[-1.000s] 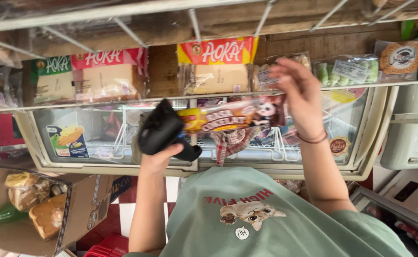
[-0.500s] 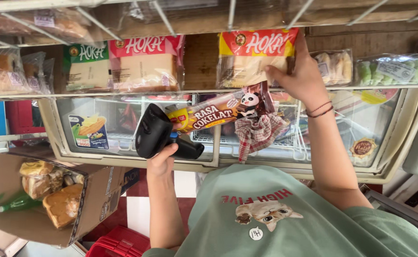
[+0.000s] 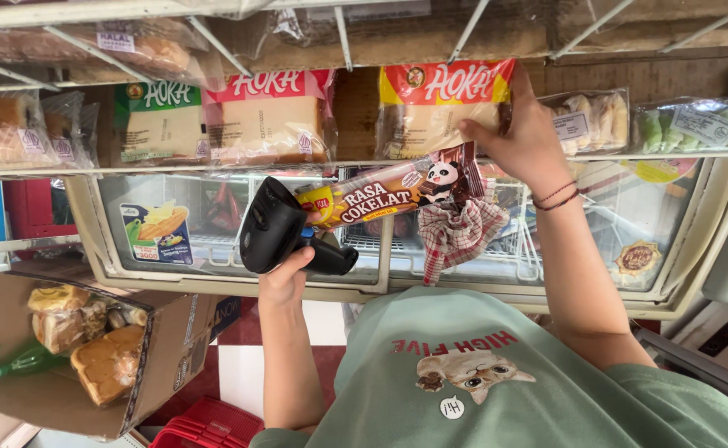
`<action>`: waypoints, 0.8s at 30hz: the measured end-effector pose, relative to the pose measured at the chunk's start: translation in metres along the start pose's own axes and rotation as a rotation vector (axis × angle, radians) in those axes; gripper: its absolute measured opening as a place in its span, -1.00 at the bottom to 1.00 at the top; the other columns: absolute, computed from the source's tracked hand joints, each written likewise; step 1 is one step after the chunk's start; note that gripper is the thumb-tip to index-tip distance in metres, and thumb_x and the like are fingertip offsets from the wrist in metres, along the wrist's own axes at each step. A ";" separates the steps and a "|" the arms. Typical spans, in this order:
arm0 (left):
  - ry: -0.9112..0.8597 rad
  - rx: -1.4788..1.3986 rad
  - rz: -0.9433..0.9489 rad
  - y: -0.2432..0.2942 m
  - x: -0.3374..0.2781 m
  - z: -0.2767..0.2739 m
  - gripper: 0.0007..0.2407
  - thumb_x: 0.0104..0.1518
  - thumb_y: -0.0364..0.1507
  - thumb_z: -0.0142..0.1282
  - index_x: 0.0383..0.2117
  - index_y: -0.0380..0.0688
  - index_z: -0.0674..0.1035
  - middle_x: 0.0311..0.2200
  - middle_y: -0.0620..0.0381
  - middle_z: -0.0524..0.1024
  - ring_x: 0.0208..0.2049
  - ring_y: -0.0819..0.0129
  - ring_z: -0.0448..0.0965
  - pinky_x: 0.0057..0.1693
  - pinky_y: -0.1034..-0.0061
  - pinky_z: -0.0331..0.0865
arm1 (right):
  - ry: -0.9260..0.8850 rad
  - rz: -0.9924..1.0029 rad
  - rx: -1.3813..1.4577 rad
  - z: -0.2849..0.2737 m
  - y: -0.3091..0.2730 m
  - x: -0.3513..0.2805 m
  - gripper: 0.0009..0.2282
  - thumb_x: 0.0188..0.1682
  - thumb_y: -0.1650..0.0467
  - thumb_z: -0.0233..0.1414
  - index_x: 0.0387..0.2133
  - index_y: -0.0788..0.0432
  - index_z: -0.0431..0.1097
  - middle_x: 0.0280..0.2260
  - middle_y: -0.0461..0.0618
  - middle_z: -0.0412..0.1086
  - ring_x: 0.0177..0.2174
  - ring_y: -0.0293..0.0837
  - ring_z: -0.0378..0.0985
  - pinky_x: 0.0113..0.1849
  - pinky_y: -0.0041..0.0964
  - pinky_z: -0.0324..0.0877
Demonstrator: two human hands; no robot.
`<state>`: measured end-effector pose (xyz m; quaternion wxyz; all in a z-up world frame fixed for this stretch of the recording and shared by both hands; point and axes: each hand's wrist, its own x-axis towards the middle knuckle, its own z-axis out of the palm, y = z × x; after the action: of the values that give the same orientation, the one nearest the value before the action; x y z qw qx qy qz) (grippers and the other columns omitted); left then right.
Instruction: The person holds a handheld barcode scanner and scans several individually wrapped bread and snack items from a box, placing each one onto a wire shelf in a display case.
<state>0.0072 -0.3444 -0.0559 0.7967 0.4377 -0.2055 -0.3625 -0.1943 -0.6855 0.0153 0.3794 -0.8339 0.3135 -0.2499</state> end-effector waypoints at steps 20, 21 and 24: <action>-0.068 0.028 -0.040 0.000 -0.005 0.008 -0.46 -0.07 -0.70 0.28 0.16 -0.32 0.49 0.07 -0.09 0.57 0.15 0.14 0.51 0.30 0.25 0.32 | 0.013 -0.044 -0.172 0.032 0.028 0.011 -0.16 -0.02 0.08 0.27 0.35 0.33 0.00 -0.17 0.26 0.56 -0.18 0.23 0.64 -0.12 -0.02 0.52; -0.070 0.029 -0.039 0.001 -0.005 0.009 -0.46 -0.07 -0.70 0.28 0.16 -0.32 0.49 0.07 -0.09 0.57 0.15 0.14 0.51 0.30 0.25 0.32 | 0.014 -0.045 -0.172 0.039 0.032 0.014 -0.16 -0.02 0.08 0.27 0.35 0.33 0.00 -0.17 0.26 0.56 -0.18 0.23 0.64 -0.12 -0.02 0.52; -0.080 0.033 -0.029 0.000 -0.005 0.011 -0.46 -0.07 -0.70 0.29 0.16 -0.32 0.49 0.07 -0.09 0.57 0.14 0.13 0.51 0.30 0.22 0.34 | 0.053 0.002 -0.178 0.046 0.036 0.017 -0.06 -0.06 0.04 0.28 0.37 0.40 -0.08 -0.26 0.28 0.54 -0.24 0.26 0.63 -0.19 -0.04 0.53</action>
<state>-0.0030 -0.3469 -0.0502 0.7753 0.4389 -0.2367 -0.3877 -0.1644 -0.6935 -0.0371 0.2956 -0.8570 0.3454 -0.2428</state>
